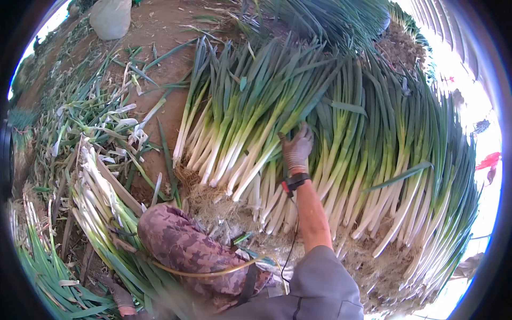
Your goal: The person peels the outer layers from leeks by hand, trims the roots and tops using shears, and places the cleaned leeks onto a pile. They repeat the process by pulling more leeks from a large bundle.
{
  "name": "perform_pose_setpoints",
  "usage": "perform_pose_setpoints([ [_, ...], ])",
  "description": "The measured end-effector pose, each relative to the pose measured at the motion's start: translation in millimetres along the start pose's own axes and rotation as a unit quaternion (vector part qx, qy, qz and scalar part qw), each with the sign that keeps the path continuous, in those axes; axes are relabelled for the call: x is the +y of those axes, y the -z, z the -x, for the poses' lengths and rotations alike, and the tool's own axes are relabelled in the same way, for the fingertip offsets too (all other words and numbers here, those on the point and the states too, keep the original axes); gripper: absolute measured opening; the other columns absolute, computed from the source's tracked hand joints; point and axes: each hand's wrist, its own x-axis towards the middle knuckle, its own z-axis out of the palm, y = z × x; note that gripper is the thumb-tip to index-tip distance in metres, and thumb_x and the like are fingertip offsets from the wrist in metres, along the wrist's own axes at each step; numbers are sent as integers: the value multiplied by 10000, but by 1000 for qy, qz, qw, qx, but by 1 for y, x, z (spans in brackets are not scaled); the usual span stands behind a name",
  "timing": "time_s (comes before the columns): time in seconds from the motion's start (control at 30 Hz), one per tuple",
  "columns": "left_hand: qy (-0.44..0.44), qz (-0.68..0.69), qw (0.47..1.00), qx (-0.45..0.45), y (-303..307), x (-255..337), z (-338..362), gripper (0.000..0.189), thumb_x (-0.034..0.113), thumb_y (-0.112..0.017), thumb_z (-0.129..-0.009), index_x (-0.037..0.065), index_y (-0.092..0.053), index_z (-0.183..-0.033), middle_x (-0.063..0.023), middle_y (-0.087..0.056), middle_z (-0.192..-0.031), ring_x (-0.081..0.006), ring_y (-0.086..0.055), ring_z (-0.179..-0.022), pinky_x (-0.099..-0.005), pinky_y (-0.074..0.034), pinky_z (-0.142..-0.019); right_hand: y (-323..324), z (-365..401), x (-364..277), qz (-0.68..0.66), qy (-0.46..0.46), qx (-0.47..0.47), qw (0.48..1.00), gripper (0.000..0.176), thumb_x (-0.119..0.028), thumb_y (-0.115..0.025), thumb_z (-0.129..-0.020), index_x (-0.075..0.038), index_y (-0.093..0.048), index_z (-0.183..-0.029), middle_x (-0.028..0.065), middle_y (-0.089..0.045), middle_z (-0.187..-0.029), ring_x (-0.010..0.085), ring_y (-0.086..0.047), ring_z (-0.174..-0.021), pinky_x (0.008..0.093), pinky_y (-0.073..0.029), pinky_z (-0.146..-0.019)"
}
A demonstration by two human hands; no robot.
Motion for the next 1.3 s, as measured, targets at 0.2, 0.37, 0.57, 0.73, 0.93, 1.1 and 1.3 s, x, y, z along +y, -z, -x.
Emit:
perform_pose_setpoints([
  [0.2,-317,-585,740,-102,23,17,1,437,138,-488,-1016,0,-457,-1430,-196,-530,-1429,-296,-499,-1305,-388,-376,-1104,-107,-47,15,52,-40,-54,996,1254,-772,-645,-740,72,-174,-1537,320,-298,-1541,499,-200,-1459,541,-150,-1206],
  [0.37,-138,-480,865,-50,5,18,6,413,191,-466,-1032,0,-480,-1398,-189,-538,-1383,-295,-507,-1249,-386,-400,-1060,-143,-55,-49,87,-96,-149,980,1329,-849,-572,-736,112,-118,-1533,341,-174,-1585,522,-90,-1480,585,-51,-1204],
  [0.57,-76,-446,892,-22,-4,8,-10,372,212,-475,-1038,-1,-508,-1342,-159,-548,-1299,-264,-502,-1172,-368,-410,-1012,-159,-74,-56,101,-93,-194,971,1267,-816,-556,-779,105,-124,-1535,359,-119,-1591,545,-33,-1476,609,9,-1192],
  [0.73,-80,-430,899,-21,-1,7,-17,345,229,-482,-1043,-2,-531,-1295,-135,-555,-1229,-239,-499,-1107,-352,-418,-972,-159,-83,-56,79,-81,-217,969,1275,-824,-549,-773,91,-110,-1546,344,-103,-1602,540,-5,-1481,604,43,-1191],
  [0.93,-104,-400,910,-42,10,-1,-27,324,250,-491,-1050,-4,-559,-1239,-105,-565,-1145,-208,-494,-1030,-333,-427,-924,-116,-88,-42,95,-67,-284,952,1202,-793,-572,-781,62,-197,-1539,264,-253,-1599,421,-194,-1500,497,-163,-1215],
  [1.1,-132,-375,915,-66,18,-5,-38,316,268,-499,-1055,-5,-582,-1192,-80,-573,-1075,-183,-491,-965,-318,-435,-884,-69,31,-41,-104,-40,-306,946,927,-659,-657,-833,16,-422,-1424,300,-545,-1349,438,-537,-1257,471,-437,-1062],
  [1.3,-154,-303,928,-152,30,-9,-49,380,307,-573,-1003,4,-591,-1233,-41,-622,-1049,-155,-548,-923,-304,-469,-852,-6,149,-87,-259,-85,-361,892,675,-504,-712,-854,24,-599,-1259,236,-664,-1218,363,-645,-1129,427,-500,-991],
])
